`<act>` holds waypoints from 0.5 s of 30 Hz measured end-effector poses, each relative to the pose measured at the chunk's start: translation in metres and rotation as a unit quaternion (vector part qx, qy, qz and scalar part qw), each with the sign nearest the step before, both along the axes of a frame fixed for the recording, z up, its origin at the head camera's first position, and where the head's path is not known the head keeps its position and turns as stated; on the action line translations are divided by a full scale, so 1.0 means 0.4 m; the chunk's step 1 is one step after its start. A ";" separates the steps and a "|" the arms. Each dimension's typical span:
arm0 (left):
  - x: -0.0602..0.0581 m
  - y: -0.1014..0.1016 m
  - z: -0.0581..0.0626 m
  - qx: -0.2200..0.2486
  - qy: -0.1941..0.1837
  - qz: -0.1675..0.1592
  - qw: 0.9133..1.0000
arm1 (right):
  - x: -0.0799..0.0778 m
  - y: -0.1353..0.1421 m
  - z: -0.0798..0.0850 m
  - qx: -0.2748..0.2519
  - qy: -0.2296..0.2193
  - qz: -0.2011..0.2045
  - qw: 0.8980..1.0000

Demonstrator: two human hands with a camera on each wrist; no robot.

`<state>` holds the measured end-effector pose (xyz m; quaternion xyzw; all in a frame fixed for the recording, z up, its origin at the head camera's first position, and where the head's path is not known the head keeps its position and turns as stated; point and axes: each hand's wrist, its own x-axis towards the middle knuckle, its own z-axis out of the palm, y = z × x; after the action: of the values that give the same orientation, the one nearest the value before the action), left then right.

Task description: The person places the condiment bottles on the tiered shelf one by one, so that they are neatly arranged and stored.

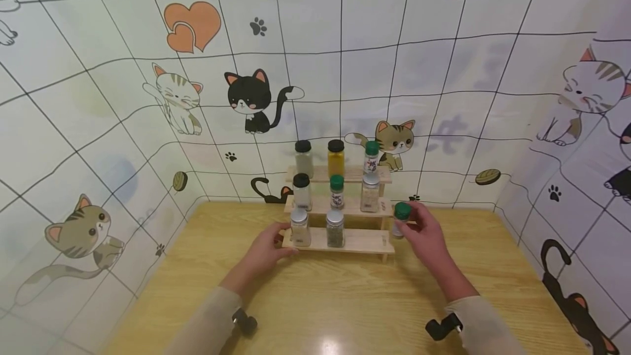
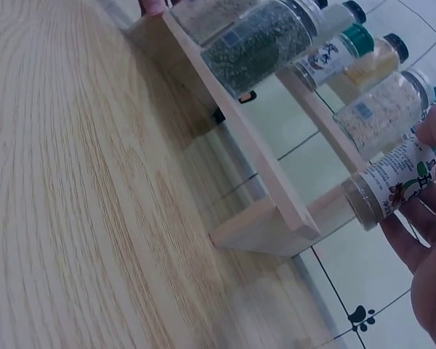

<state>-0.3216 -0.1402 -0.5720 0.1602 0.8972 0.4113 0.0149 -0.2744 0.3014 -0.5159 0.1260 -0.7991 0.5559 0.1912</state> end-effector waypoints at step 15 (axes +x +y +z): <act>-0.001 0.001 0.000 0.001 0.004 -0.001 1.000 | -0.010 -0.072 0.000 0.040 -0.003 0.044 0.998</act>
<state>-0.3219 -0.1398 -0.5718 0.1632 0.8966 0.4115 0.0117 -0.2786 0.2726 -0.5160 0.1667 -0.8150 0.5318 0.1589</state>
